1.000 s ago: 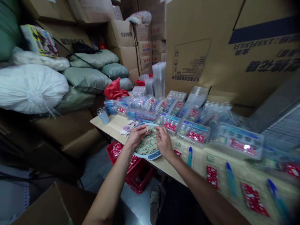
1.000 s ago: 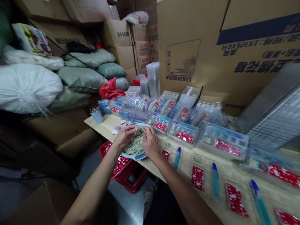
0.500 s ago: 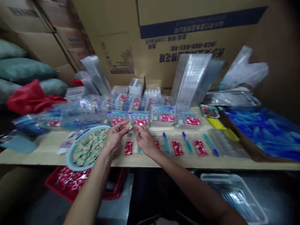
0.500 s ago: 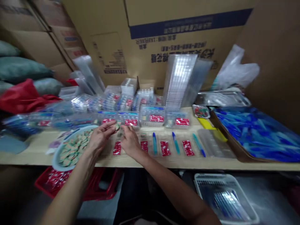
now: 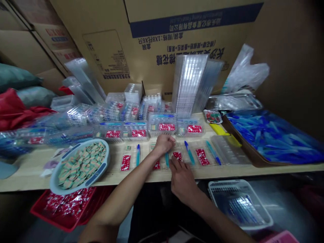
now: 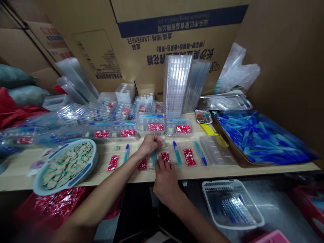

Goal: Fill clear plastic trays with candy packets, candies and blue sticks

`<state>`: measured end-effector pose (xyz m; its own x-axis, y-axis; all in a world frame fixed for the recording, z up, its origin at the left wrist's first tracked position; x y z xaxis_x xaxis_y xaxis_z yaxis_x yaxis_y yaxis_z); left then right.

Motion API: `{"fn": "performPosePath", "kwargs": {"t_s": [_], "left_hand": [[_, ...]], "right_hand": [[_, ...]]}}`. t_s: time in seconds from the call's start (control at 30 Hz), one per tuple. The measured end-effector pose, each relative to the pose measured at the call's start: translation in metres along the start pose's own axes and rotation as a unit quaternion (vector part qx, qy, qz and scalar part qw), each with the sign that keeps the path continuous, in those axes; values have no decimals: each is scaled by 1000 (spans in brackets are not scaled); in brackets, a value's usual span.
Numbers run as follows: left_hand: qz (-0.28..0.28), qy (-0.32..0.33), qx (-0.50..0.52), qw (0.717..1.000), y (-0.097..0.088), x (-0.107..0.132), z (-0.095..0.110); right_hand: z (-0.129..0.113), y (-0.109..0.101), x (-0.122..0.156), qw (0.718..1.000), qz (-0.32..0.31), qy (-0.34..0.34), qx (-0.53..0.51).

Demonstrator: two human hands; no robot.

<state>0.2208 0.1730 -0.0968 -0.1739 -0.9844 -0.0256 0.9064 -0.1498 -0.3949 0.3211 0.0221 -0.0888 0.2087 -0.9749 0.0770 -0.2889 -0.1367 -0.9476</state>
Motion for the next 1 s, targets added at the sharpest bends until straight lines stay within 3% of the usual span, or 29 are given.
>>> {"fn": "performPosePath", "kwargs": {"t_s": [0.1, 0.23, 0.4, 0.47, 0.67, 0.9, 1.0], "left_hand": [[-54, 22, -166, 984, 7, -11, 7], [-130, 88, -248, 956, 5, -17, 22], [-215, 204, -352, 888, 6, -16, 25], [-197, 232, -374, 876, 5, -14, 22], [-129, 233, -379, 886, -3, -1, 14], [-202, 223, -409, 861, 0, 6, 18], [-201, 216, -409, 864, 2, 4, 18]], "right_hand": [[-1, 0, 2, 1000, -5, 5, -4], [0, -4, 4, 1000, -16, 7, -12], [-2, -8, 5, 999, -39, 12, -20], [-2, -8, 5, 999, -42, 15, -22], [-3, -5, 5, 999, -40, 16, -25], [-4, -7, 5, 999, -42, 22, -12], [-4, -6, 5, 999, -42, 20, -11]]}}
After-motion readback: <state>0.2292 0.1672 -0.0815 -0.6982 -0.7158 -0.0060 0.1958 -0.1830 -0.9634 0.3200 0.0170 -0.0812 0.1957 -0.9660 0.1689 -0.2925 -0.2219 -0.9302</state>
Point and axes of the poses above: each hand's wrist, its own x-axis away from the middle knuckle, its own y-axis out of the palm, z = x × y, the point moved 3 cm from there along -x, towards the middle knuckle, and after that the axes turned 9 degrees about y, right-handed, at the moved point
